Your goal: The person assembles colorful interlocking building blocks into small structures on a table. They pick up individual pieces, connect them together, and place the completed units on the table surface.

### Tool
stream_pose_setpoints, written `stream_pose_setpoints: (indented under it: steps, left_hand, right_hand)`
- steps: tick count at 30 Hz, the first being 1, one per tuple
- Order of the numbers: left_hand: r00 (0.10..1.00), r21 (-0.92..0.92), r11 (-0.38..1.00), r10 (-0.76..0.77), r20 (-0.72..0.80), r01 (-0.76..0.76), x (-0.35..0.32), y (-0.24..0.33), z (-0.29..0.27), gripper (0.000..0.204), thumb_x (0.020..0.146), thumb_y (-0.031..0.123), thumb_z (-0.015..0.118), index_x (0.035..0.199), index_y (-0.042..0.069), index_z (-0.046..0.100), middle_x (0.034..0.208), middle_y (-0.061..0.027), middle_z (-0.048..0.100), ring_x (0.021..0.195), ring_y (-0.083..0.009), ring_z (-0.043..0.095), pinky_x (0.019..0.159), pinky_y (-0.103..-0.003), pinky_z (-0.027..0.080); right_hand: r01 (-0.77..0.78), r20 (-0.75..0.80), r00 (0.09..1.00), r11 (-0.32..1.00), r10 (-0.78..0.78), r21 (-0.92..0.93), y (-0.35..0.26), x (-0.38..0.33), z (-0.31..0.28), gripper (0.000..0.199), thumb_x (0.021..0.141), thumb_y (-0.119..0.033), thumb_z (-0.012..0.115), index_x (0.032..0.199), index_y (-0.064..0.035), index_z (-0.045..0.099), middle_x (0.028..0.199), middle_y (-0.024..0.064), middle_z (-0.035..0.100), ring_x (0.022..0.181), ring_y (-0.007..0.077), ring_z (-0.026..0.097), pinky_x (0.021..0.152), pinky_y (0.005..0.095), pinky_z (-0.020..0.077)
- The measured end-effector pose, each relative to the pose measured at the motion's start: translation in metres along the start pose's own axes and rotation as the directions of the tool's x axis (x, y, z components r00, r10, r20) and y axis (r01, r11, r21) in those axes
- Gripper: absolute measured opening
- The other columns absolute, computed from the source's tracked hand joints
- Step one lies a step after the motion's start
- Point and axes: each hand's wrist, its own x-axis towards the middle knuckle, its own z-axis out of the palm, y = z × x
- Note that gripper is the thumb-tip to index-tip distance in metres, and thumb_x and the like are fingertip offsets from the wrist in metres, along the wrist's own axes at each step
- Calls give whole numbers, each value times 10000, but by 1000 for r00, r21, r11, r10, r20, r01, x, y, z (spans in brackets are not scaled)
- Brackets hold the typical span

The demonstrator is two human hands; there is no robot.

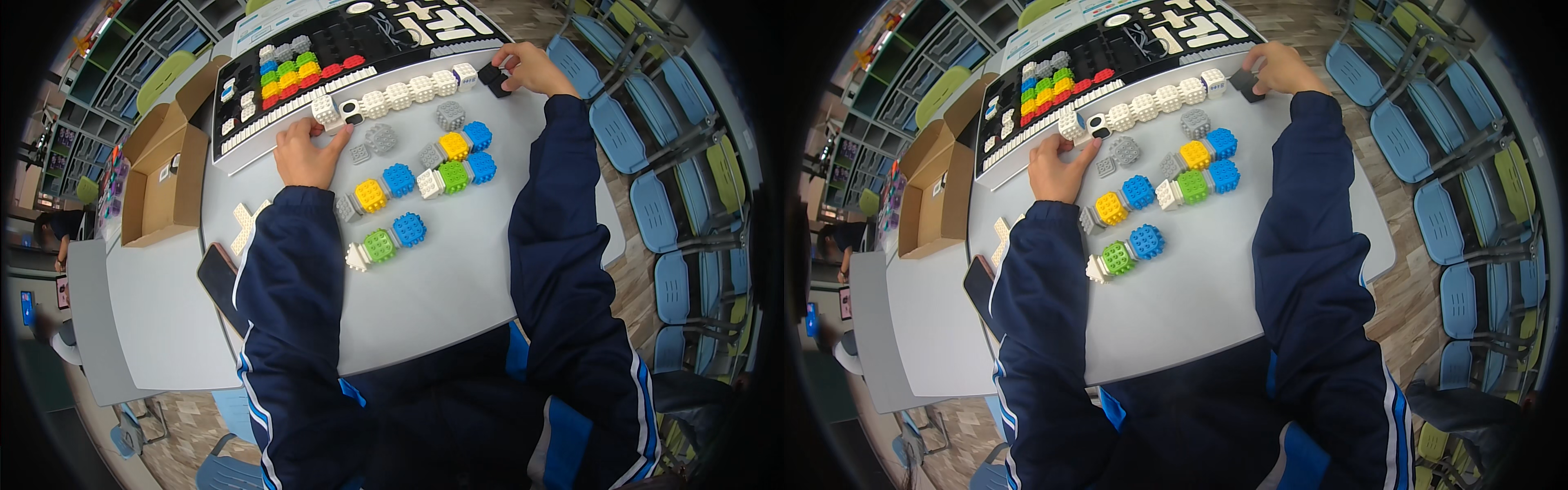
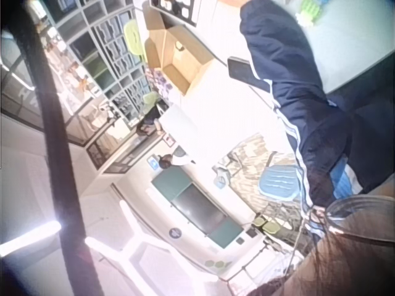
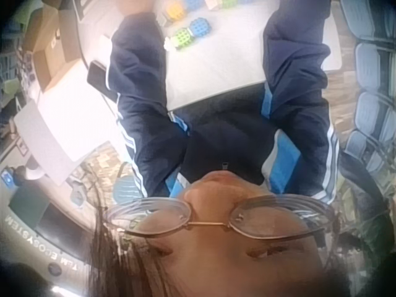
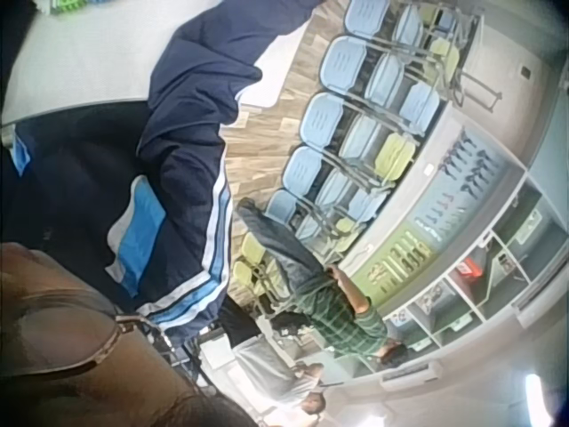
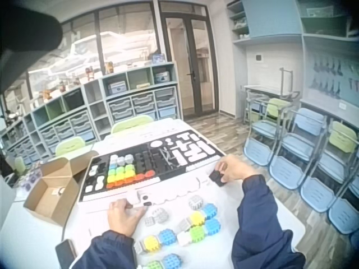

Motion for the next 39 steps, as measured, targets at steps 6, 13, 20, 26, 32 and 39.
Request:
stream_pose_setpoints:
  steps: [6, 13, 20, 26, 32, 39]
  left_hand:
    - [1000, 4, 1000, 9, -12, -9, 0, 0, 1, 492, 705, 466, 839, 803, 21, 652, 825, -91, 666, 870, -277, 591, 782, -391, 483]
    - [1000, -14, 1000, -7, 13, 7, 0, 0, 2, 473, 711, 467, 821, 829, 34, 671, 864, -82, 671, 888, -282, 585, 802, -399, 470]
    - [990, 0, 998, -68, 126, 68, 2, -7, -20, 497, 706, 437, 855, 878, 5, 678, 884, -102, 696, 860, -255, 637, 786, -356, 518]
    - [932, -237, 965, -19, 361, 112, 22, 26, -113, 436, 769, 351, 836, 929, -21, 676, 876, -83, 687, 800, -155, 653, 751, -301, 511]
    - [953, -365, 931, 83, 290, 30, 15, 57, -171, 351, 827, 295, 793, 968, -6, 679, 907, -79, 695, 857, -161, 655, 843, -328, 489]
    - [913, -452, 892, 185, 363, -1, 12, 69, -159, 503, 805, 275, 824, 1193, 32, 615, 1145, -114, 667, 1007, -189, 637, 912, -354, 486]
  right_hand:
    - [-2, 1, 1000, 1000, 2, 11, 3, 0, -4, 476, 636, 12, 852, 1070, -134, 720, 1023, 114, 688, 971, 271, 675, 847, 400, 538]
    - [182, -157, 969, 980, -192, -78, -25, -22, -30, 435, 694, -109, 851, 1100, -136, 695, 976, 102, 664, 914, 266, 665, 770, 402, 536]
    - [433, 211, 870, 896, -445, 103, -129, -90, -18, 358, 778, -38, 730, 1126, -60, 650, 979, 133, 667, 958, 281, 650, 799, 385, 527]
    - [606, 356, 755, 793, -550, -60, -106, -98, 29, 421, 722, 90, 665, 1126, -30, 658, 1030, 154, 674, 1057, 333, 588, 937, 356, 485]
    - [611, 458, 712, 791, -533, -29, -109, -84, 37, 432, 710, 20, 707, 1135, -46, 668, 1001, 181, 676, 1089, 354, 588, 916, 397, 497]
    - [615, 164, 771, 787, -615, 57, -125, -94, -3, 447, 740, -43, 768, 1168, -76, 644, 1116, 129, 633, 1030, 282, 602, 893, 390, 480]
